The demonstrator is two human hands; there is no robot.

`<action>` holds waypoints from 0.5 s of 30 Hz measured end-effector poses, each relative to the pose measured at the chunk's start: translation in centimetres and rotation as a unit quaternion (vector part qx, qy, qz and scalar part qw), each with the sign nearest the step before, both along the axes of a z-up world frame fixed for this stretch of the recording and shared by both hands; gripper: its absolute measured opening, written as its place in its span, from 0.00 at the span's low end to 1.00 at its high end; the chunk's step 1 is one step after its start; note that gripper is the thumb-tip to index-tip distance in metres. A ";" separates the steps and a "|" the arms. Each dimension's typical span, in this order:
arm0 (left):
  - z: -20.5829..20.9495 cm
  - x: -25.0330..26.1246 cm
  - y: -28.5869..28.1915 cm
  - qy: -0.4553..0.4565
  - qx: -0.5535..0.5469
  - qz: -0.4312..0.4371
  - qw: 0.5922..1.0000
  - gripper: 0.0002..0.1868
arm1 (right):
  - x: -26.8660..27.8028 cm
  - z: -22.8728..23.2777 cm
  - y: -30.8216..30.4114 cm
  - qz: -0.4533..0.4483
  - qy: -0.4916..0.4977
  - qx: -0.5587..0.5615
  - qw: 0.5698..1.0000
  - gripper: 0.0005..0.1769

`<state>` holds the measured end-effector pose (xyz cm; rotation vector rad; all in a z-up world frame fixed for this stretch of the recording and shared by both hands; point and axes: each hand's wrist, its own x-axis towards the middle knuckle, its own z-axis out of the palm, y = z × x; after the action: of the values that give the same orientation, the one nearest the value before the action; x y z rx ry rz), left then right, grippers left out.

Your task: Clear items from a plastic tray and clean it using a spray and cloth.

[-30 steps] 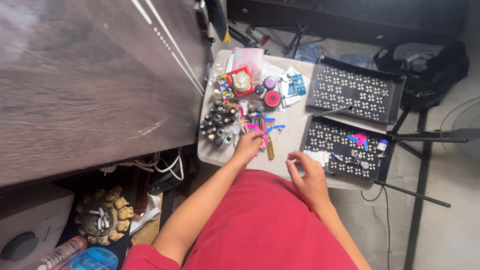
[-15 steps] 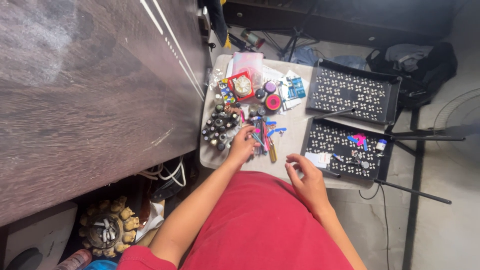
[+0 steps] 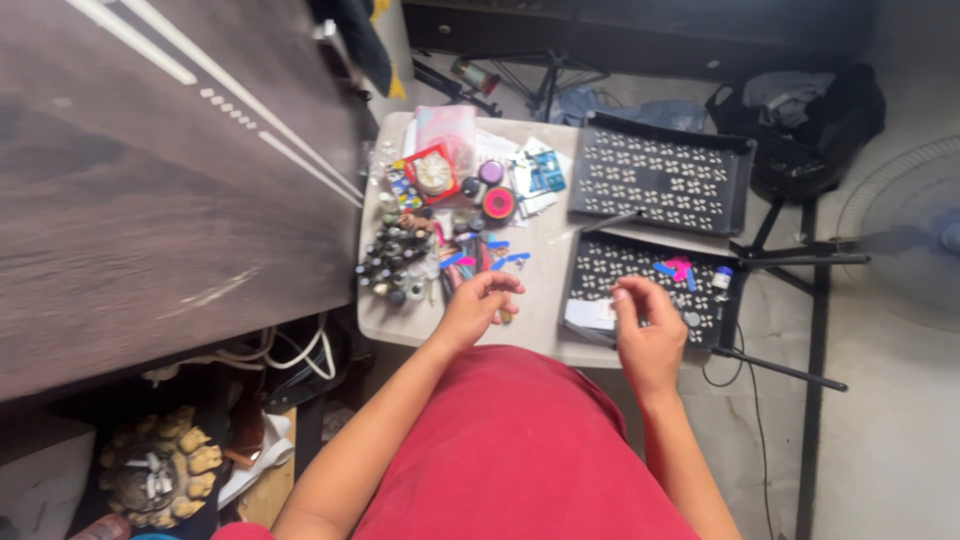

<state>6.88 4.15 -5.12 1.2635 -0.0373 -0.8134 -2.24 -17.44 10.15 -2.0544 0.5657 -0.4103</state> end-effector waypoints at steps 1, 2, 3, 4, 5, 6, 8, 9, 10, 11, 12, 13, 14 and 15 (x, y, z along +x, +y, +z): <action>-0.1 -0.3 -0.5 0.000 0.001 -0.004 1.000 0.13 | -0.3 -0.9 -1.4 -0.004 0.000 0.001 1.000 0.07; -0.3 -0.6 -0.9 0.003 0.005 -0.003 1.000 0.13 | -0.6 -1.8 -2.8 -0.046 0.017 0.009 0.999 0.09; -0.5 -0.8 -1.5 0.005 0.009 -0.003 1.000 0.13 | -0.9 -2.8 -4.3 -0.089 0.034 0.016 0.995 0.11; -0.1 -0.9 -2.1 0.005 0.009 -0.008 1.000 0.13 | -1.3 -3.4 -5.4 -0.094 0.033 0.016 0.995 0.11; 0.4 -1.2 -2.6 -0.010 0.027 -0.014 0.999 0.13 | -1.8 -4.0 -6.6 -0.112 0.068 -0.009 0.991 0.13; 0.8 -1.3 -3.1 -0.025 0.045 -0.021 0.998 0.13 | -2.3 -4.7 -7.8 -0.130 0.103 -0.034 0.986 0.14; 1.0 -1.7 -4.4 -0.026 0.059 -0.025 0.998 0.13 | -3.6 -7.1 -10.4 -0.137 0.113 -0.033 0.984 0.15; 1.1 -1.8 -5.0 -0.028 0.073 -0.026 0.997 0.13 | -4.1 -8.3 -11.6 -0.141 0.121 -0.034 0.982 0.15; 1.4 -1.9 -5.7 -0.028 0.074 -0.029 0.996 0.13 | -4.6 -9.6 -12.9 -0.144 0.121 -0.032 0.982 0.15; 1.7 -2.0 -6.3 -0.023 0.080 -0.024 0.996 0.13 | -5.2 -10.9 -14.1 -0.141 0.122 -0.050 0.981 0.15; 2.0 -2.1 -6.9 -0.017 0.085 -0.019 0.996 0.13 | -5.8 -12.3 -15.2 -0.138 0.123 -0.068 0.980 0.15; 2.2 -2.2 -7.5 -0.015 0.088 -0.023 0.996 0.13 | -6.1 -13.6 -16.3 -0.141 0.125 -0.065 0.980 0.15; 2.3 -2.2 -8.1 -0.017 0.093 -0.022 0.995 0.12 | -6.3 -15.0 -17.3 -0.147 0.137 -0.063 0.978 0.15; 2.5 -2.4 -8.7 -0.019 0.099 -0.021 0.995 0.12 | -6.7 -16.3 -18.3 -0.152 0.151 -0.061 0.975 0.15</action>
<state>4.47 -4.57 -2.66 1.4682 -0.0132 -0.8448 -8.89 -35.71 -6.19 -2.1676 1.0715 -0.3168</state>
